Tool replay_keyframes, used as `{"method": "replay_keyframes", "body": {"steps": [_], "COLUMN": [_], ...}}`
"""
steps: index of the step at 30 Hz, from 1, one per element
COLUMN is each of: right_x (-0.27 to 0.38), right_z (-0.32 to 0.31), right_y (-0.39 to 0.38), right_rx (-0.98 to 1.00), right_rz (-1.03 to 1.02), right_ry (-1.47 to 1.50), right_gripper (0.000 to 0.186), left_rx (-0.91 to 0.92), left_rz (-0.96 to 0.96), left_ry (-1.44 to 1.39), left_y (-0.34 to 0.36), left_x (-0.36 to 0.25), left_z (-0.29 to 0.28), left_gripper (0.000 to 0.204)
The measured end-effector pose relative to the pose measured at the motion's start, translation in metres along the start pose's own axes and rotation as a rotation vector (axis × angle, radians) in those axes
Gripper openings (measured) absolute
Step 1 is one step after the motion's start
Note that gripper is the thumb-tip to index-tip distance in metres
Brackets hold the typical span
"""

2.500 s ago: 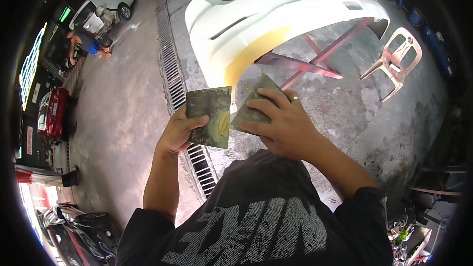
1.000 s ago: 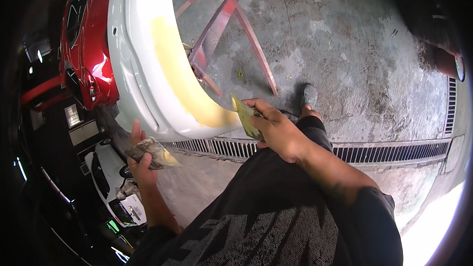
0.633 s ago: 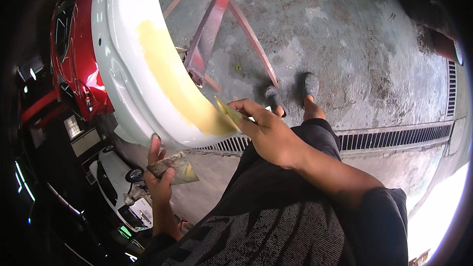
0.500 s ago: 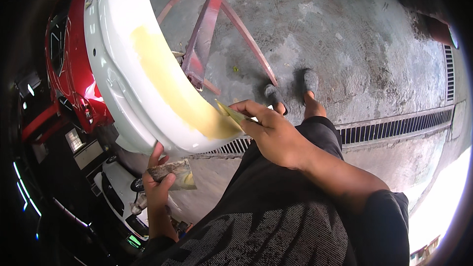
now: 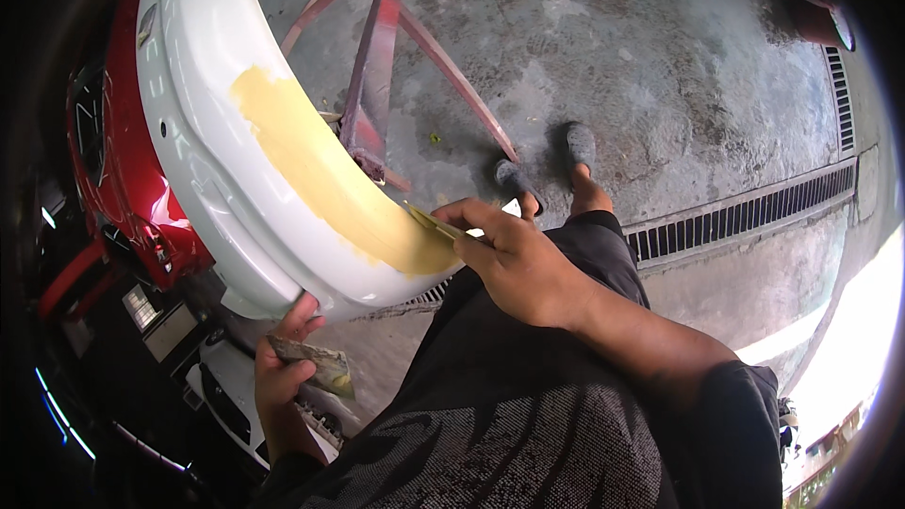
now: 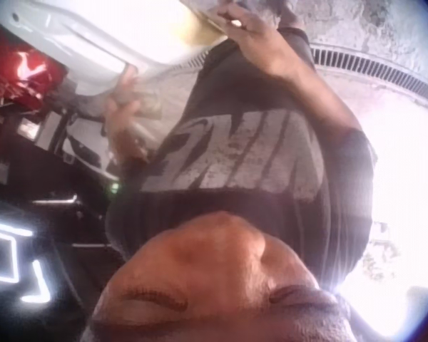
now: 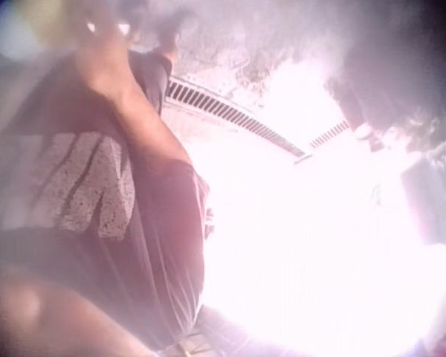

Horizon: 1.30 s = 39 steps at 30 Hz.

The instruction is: The person applies yellow body filler to a white car bumper using a putty knife and spreads it evenly across the surface. The person then uses a sanding block to smooth the applied filler on the bumper.

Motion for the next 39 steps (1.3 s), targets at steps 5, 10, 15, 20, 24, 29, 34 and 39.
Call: {"method": "replay_keyframes", "body": {"steps": [5, 10, 15, 20, 24, 29, 34, 39], "right_x": [0.002, 0.003, 0.006, 0.008, 0.002, 0.001, 0.0, -0.005], "right_z": [0.006, 0.008, 0.016, 0.029, 0.033, 0.037, 0.019, 0.0], "right_y": [-0.002, 0.001, -0.001, -0.004, -0.006, -0.013, -0.026, -0.006], "right_rx": [-0.017, -0.011, -0.039, -0.065, -0.084, -0.112, -0.087, -0.144], "right_rz": [-0.016, 0.003, -0.009, 0.049, 0.034, -0.01, 0.059, 0.154], "right_ry": [-0.018, 0.031, 0.023, 0.046, 0.039, 0.004, 0.13, 0.159], "right_gripper": [0.036, 0.037, 0.038, 0.041, 0.044, 0.043, 0.041, 0.04], "left_rx": [0.026, 0.043, 0.031, 0.026, 0.026, 0.002, 0.02, 0.027], "left_rz": [0.009, 0.03, 0.034, 0.043, 0.055, 0.065, 0.069, 0.077], "left_ry": [0.003, 0.014, 0.028, -0.042, -0.055, -0.053, -0.053, -0.068], "left_y": [0.001, 0.001, 0.0, -0.001, 0.001, 0.0, 0.0, 0.001], "left_x": [-0.005, -0.004, -0.005, 0.004, 0.004, 0.005, 0.007, 0.006], "left_z": [-0.001, -0.003, -0.001, 0.0, 0.001, 0.004, 0.001, 0.001], "left_gripper": [0.102, 0.104, 0.106, 0.112, 0.115, 0.117, 0.116, 0.113]}}
Point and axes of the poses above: each hand's wrist, its own y-axis towards the middle knuckle, its own z-axis out of the palm, x = y × z, the point moved 1 cm from there along y, towards the middle knuckle, and after that the axes turned 15 degrees about y, right-handed, at the moved point
